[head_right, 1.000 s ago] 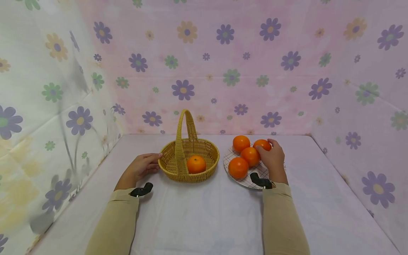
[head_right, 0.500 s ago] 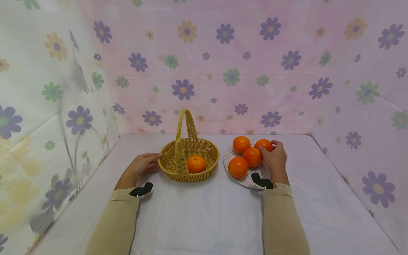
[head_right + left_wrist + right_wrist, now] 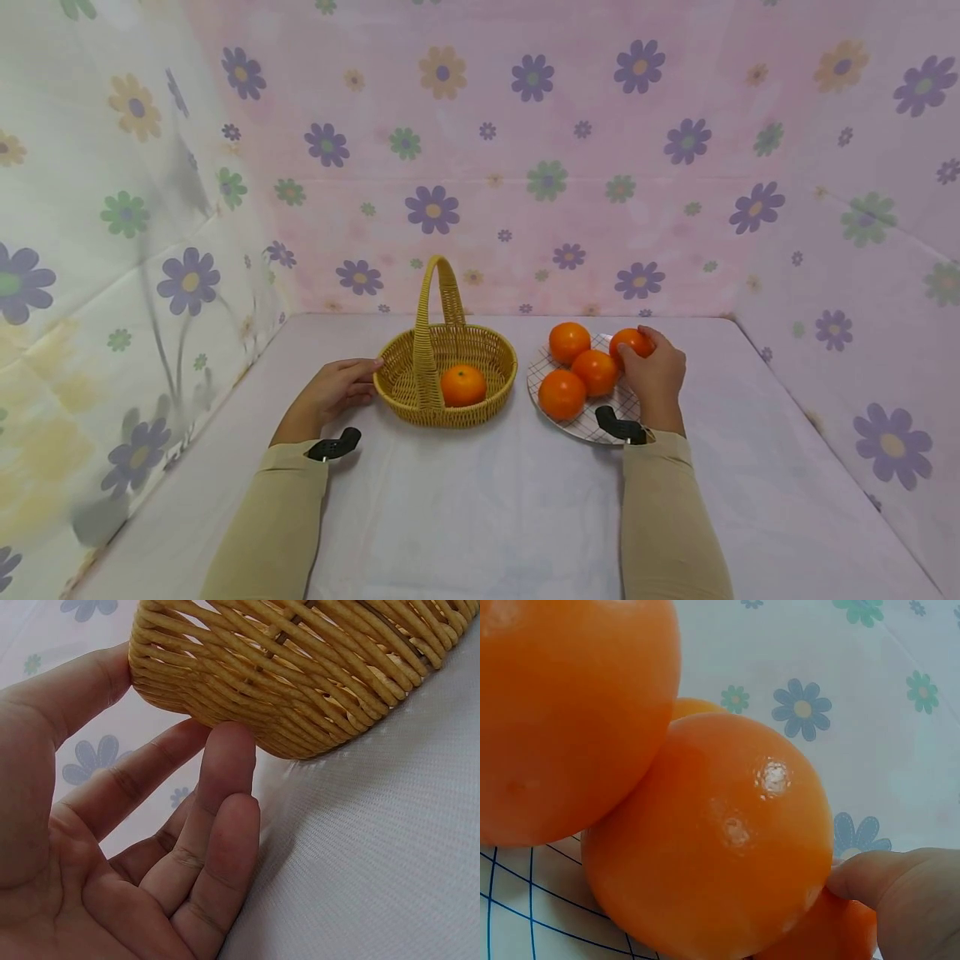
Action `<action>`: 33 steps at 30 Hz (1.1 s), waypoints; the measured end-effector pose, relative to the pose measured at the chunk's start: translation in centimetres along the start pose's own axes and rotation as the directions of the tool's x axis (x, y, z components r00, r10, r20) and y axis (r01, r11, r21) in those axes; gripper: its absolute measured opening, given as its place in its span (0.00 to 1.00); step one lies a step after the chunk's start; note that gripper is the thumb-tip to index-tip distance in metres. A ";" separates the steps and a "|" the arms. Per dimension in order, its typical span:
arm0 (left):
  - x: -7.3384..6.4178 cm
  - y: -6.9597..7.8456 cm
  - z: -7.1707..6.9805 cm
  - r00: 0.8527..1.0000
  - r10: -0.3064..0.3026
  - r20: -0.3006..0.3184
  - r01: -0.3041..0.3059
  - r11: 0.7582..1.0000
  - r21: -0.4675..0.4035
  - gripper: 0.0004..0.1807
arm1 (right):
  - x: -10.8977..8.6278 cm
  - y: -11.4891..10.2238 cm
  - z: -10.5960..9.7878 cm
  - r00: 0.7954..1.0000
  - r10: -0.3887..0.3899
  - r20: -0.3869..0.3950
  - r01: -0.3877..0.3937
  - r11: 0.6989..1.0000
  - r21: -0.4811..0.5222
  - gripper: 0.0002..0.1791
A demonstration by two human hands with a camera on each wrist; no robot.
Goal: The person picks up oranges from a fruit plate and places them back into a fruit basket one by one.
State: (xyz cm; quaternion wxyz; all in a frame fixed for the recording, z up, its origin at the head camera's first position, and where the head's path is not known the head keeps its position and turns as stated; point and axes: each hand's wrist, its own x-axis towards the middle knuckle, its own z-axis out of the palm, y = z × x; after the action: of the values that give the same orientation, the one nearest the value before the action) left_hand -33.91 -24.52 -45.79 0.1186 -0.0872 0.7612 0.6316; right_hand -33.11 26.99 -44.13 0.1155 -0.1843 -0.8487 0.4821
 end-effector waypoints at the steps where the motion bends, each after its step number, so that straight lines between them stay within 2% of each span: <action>1: 0.0 0.0 0.0 1.000 0.002 0.002 -0.002 1.000 0.004 0.38 | 0.0 0.0 0.0 1.000 0.001 -0.006 -0.001 1.000 -0.003 0.35; 5: 0.1 -0.1 0.0 1.000 0.003 0.005 -0.003 1.000 0.005 0.38 | 0.1 0.1 0.0 0.999 0.020 -0.026 -0.020 1.000 -0.015 0.35; 12: 0.0 -0.1 0.0 1.000 0.007 0.007 -0.007 1.000 -0.001 0.38 | 0.0 0.2 -0.1 0.996 0.082 -0.027 -0.081 0.996 0.037 0.47; 15: 0.0 -0.1 0.0 1.000 0.011 0.009 -0.011 1.000 -0.003 0.38 | 0.0 0.3 -0.3 0.995 0.095 -0.023 -0.094 0.994 0.051 0.48; 25: 0.0 -0.1 0.0 1.000 0.015 0.013 -0.014 1.000 -0.010 0.36 | -0.1 -0.6 -0.5 0.994 0.099 -0.038 -0.096 0.994 0.057 0.53; 33: 0.1 -0.1 -0.1 1.000 0.013 0.014 -0.012 1.000 -0.010 0.36 | -0.5 -2.2 -0.6 0.997 0.065 -0.049 -0.062 0.997 0.053 0.51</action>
State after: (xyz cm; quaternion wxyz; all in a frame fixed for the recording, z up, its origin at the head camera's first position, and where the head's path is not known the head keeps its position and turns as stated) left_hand -33.99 -24.60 -45.90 0.1196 -0.0785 0.7578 0.6366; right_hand -32.85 26.19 -41.91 0.1264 -0.2203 -0.8265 0.5024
